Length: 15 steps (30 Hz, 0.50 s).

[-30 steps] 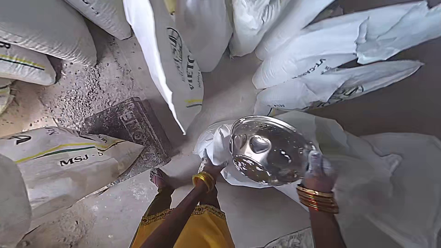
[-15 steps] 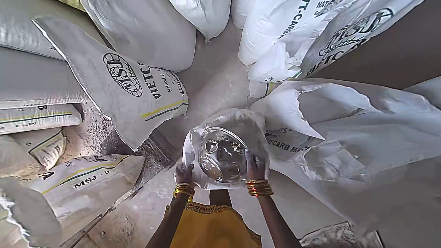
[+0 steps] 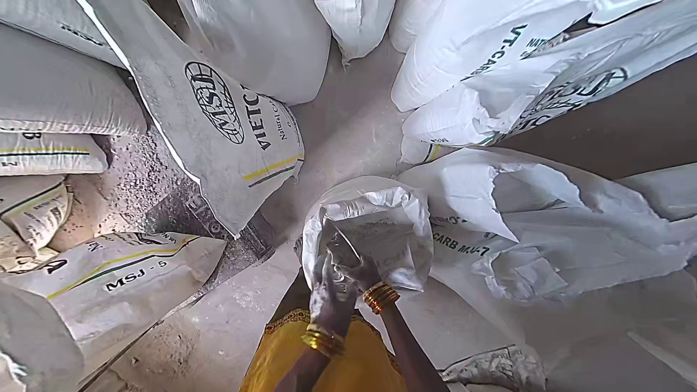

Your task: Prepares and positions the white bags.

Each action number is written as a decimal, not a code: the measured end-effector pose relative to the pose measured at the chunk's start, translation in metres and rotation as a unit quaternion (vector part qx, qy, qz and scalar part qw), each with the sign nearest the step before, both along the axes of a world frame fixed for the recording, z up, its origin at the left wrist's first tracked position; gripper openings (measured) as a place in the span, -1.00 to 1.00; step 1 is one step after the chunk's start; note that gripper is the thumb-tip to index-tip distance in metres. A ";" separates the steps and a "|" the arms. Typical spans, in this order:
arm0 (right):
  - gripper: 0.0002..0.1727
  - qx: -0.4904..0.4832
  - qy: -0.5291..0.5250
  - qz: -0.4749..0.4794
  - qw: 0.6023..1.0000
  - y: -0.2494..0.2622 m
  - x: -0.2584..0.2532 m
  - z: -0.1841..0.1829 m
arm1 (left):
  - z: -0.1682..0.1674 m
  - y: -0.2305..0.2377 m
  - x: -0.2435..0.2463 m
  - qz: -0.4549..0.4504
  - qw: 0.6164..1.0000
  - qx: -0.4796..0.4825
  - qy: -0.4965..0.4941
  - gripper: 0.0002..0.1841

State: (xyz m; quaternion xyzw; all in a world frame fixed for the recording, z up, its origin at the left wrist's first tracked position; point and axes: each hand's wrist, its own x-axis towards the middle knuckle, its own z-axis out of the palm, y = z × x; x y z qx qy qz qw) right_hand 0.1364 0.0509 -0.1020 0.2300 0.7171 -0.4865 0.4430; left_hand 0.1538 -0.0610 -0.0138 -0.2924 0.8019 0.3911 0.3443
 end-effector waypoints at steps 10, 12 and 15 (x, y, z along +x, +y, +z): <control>-0.43 0.047 -0.039 0.142 0.988 -0.035 0.006 -0.002 | -0.051 0.008 -0.062 0.120 0.963 -0.047 -0.238 -0.09; -0.43 0.029 -0.044 0.154 0.987 -0.034 0.005 -0.005 | -0.058 0.009 -0.069 0.125 0.957 -0.073 -0.252 -0.08; -0.49 -0.004 -0.060 0.238 0.969 -0.030 0.013 -0.020 | -0.074 0.017 -0.056 0.181 0.937 -0.084 -0.286 -0.18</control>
